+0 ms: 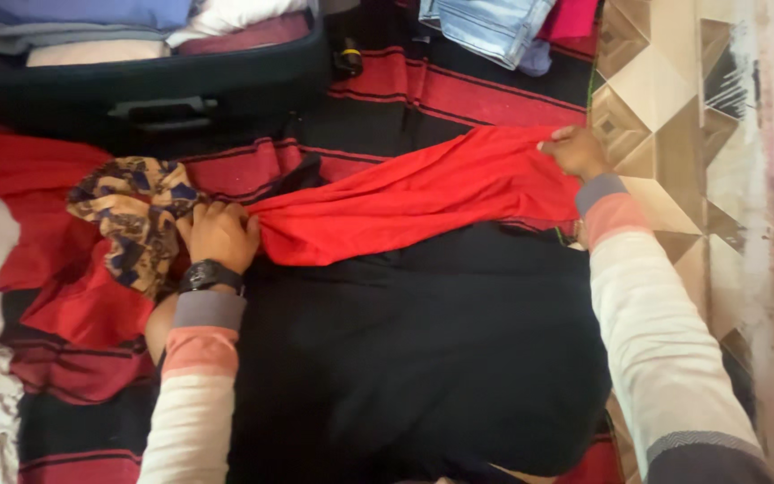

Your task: The person folds a light blue shirt, black trousers, and a red garment by hand and places them into a suitcase while sitting on a rug.

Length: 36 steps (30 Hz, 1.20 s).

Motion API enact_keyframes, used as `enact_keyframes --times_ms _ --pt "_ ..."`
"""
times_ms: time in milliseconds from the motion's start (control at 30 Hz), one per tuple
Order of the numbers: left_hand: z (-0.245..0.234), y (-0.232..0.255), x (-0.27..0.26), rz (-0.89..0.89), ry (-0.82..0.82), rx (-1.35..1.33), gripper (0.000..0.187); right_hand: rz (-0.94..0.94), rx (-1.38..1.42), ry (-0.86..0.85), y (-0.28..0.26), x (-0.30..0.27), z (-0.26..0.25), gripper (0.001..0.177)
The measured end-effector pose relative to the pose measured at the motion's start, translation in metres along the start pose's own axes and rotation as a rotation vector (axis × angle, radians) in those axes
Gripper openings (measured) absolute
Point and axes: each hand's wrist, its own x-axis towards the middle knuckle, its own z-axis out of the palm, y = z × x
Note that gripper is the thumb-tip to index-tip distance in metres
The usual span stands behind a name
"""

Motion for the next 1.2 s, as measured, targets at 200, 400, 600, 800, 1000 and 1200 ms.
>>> enact_keyframes --times_ms 200,400,600,800,1000,1200 --pt "0.008 -0.007 0.005 -0.113 0.233 0.076 0.053 0.168 -0.185 -0.07 -0.02 0.013 0.018 0.075" --pt "0.042 -0.03 0.011 -0.086 0.556 0.292 0.094 -0.036 0.382 -0.24 -0.014 0.031 0.025 0.024" --pt "-0.028 -0.067 -0.028 -0.146 -0.059 0.393 0.036 -0.224 0.833 0.19 -0.018 0.033 -0.024 0.018" --pt "-0.09 -0.031 -0.063 0.045 0.413 0.378 0.039 -0.281 1.318 -0.059 -0.054 -0.021 -0.069 0.01" --pt "-0.062 0.044 -0.024 0.393 0.285 -0.192 0.044 -0.188 1.459 -0.166 -0.068 -0.054 -0.083 0.032" --pt "-0.008 0.016 0.036 0.069 -0.481 -0.39 0.035 -0.272 1.577 -0.185 -0.03 -0.042 -0.094 0.027"
